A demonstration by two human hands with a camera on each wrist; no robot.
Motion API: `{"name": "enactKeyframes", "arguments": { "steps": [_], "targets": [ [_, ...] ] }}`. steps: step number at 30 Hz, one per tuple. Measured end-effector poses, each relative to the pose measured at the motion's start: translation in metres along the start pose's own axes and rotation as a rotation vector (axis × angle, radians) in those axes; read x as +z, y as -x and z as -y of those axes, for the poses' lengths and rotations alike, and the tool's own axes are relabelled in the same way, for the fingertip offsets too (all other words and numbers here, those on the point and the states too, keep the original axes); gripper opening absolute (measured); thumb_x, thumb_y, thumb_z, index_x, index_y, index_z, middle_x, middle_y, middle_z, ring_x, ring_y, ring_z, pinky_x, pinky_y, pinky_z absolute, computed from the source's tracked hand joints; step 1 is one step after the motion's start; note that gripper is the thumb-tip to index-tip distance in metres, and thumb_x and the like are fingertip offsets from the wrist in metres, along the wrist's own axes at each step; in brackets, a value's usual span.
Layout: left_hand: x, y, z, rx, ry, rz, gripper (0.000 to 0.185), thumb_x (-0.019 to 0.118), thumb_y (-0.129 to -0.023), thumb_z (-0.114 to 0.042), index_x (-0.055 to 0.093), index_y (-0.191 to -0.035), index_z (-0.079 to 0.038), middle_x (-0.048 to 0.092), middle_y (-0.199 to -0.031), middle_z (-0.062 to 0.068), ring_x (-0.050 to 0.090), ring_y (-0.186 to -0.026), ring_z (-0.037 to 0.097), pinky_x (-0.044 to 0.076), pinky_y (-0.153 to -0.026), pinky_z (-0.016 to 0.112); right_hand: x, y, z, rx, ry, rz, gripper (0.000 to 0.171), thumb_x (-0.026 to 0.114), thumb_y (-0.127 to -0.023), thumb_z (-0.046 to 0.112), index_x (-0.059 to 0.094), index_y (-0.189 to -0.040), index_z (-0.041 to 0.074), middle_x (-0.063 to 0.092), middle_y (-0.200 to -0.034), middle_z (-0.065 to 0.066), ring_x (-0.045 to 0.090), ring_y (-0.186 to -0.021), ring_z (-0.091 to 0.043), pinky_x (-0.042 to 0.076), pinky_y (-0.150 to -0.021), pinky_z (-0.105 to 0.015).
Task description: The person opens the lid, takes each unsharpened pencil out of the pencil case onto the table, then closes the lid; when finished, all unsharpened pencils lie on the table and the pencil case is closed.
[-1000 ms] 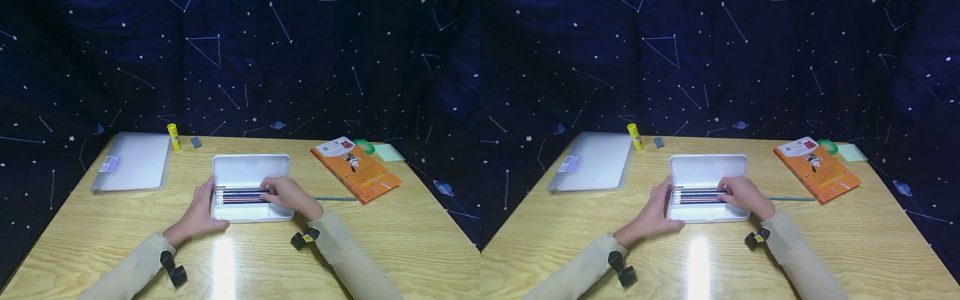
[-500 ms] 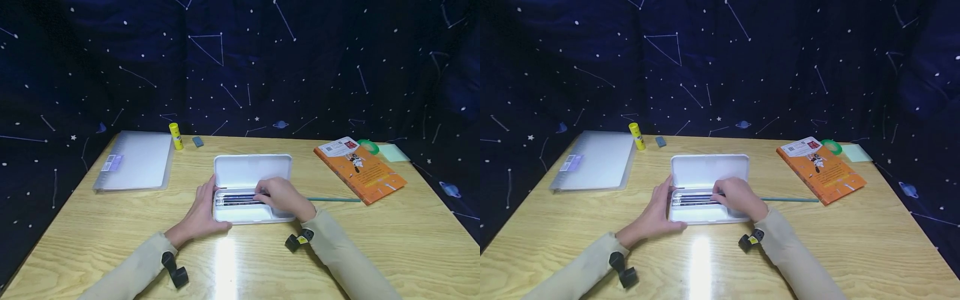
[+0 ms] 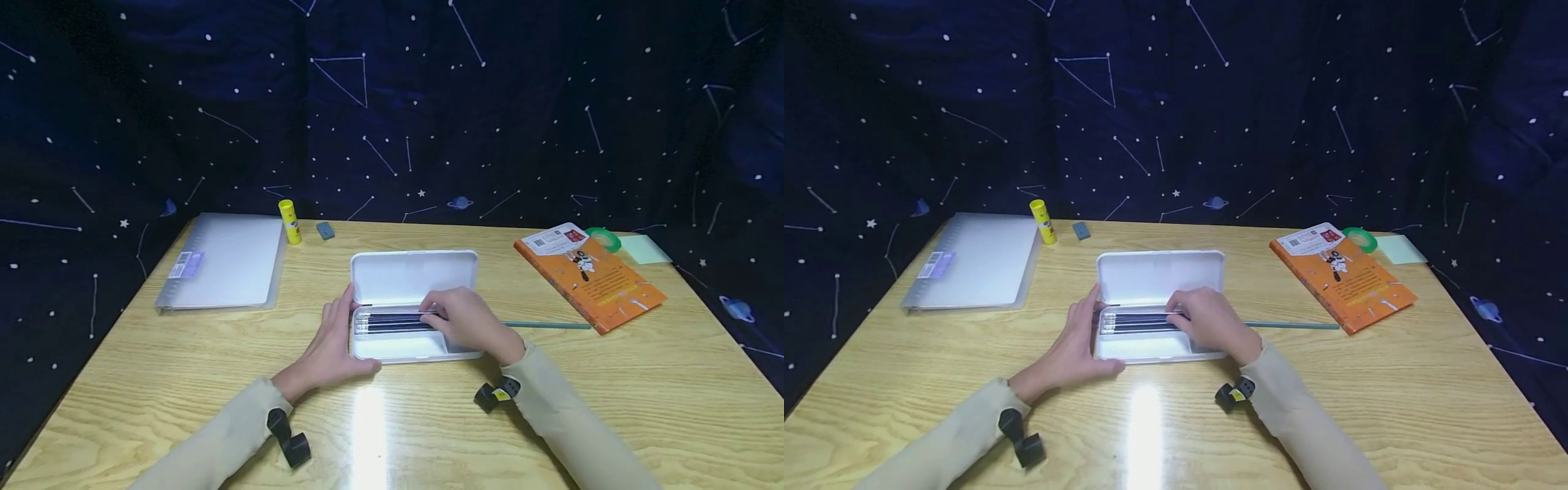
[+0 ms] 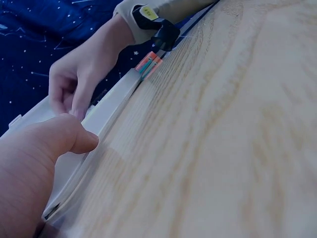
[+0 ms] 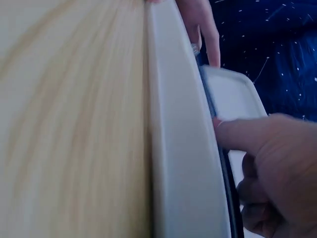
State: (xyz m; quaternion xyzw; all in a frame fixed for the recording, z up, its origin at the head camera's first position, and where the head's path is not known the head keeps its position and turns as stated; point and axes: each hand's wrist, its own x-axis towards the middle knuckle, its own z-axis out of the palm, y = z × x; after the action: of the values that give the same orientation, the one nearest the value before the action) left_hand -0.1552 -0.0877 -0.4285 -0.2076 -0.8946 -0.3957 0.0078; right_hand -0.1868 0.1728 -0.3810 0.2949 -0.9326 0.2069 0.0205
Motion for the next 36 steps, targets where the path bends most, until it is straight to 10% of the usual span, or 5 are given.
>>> {"name": "enactKeyframes", "arguments": {
  "steps": [20,36],
  "targets": [
    [0.001,0.001,-0.001,0.017,0.004,-0.008,0.133,0.085,-0.056,-0.037,0.001,-0.155,-0.009,0.042,-0.135,0.011,0.031,-0.122,0.024,0.038,-0.101,0.045,-0.047,0.124,-0.094,0.2,0.097,-0.175,0.012,0.073,-0.082,0.006,0.066,-0.088,0.014,0.043,-0.059,0.01,0.035,-0.054,-0.001,0.03,-0.05,-0.021],
    [0.001,0.001,-0.002,0.016,0.0,-0.003,0.133,0.085,-0.057,-0.037,0.0,-0.155,-0.009,0.04,-0.137,0.011,0.03,-0.121,0.023,0.039,-0.1,0.045,-0.046,0.128,-0.106,0.192,0.071,-0.215,0.024,0.077,-0.076,0.001,0.06,-0.091,0.007,0.044,-0.064,0.007,0.036,-0.056,0.0,0.032,-0.051,-0.021]
  ]
}}
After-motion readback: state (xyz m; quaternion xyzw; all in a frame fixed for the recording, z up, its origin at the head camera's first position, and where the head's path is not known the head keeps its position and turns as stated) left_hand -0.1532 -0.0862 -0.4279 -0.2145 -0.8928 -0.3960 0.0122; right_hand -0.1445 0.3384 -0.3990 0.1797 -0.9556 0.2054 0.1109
